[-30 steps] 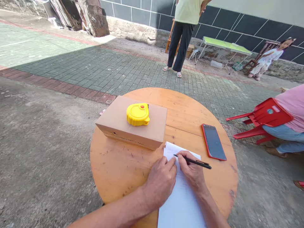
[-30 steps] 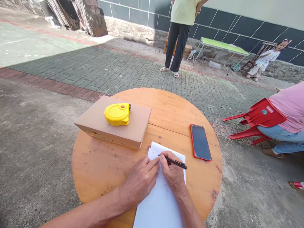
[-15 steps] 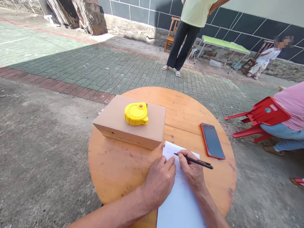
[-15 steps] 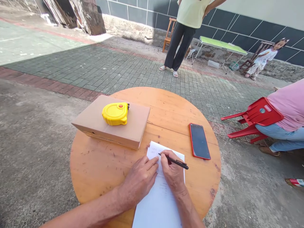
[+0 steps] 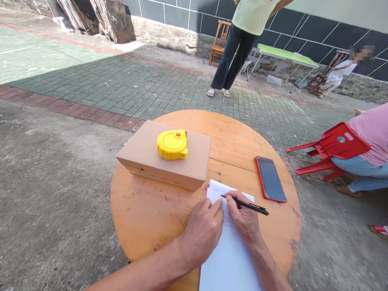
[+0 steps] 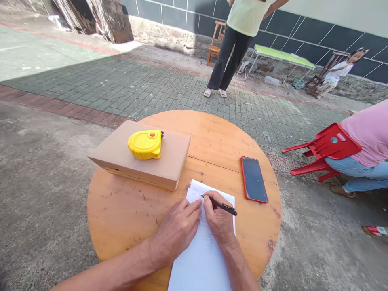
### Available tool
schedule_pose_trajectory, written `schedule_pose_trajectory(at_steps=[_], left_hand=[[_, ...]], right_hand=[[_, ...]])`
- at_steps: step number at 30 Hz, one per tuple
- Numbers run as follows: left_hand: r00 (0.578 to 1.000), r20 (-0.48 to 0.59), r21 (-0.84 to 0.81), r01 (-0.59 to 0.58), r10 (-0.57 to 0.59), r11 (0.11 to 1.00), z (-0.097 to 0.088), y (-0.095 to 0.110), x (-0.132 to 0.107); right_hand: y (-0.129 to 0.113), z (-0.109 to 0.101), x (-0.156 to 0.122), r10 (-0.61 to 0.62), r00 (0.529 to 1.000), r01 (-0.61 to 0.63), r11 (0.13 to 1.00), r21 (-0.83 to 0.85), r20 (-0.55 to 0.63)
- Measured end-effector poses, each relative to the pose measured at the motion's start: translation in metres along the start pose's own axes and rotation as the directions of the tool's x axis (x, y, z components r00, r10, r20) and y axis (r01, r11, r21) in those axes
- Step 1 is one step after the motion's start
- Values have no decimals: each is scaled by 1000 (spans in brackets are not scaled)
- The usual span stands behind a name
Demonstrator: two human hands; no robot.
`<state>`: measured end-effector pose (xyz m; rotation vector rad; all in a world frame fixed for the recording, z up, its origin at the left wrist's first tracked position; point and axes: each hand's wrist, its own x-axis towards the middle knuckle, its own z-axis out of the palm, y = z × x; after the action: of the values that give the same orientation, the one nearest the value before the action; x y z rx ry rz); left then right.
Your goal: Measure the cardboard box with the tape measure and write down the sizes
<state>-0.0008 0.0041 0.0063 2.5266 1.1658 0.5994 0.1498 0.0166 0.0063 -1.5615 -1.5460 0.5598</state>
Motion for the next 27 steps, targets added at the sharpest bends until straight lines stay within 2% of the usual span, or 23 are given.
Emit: schedule_pose_trajectory(at_steps=[10,16,23,27], left_hand=[[1000,12,-1,7,-7,1000,-1,0,0],[1000,18,-6,9,-9,1000,0,0,0],[1000,23,15,18,-19,1000,1,-1,-3],[999,36,14,14,-14,1000,1,-1,-2]], right_hand=[[0,0,-1,27,1000,-27,999,44,-2],[1,0,0,4,1000,-5,1000,25,9],[7,-2,-4,115,993,-112,990,85,-33],[8,-1,-4,130,990,-125,988,90,-51]])
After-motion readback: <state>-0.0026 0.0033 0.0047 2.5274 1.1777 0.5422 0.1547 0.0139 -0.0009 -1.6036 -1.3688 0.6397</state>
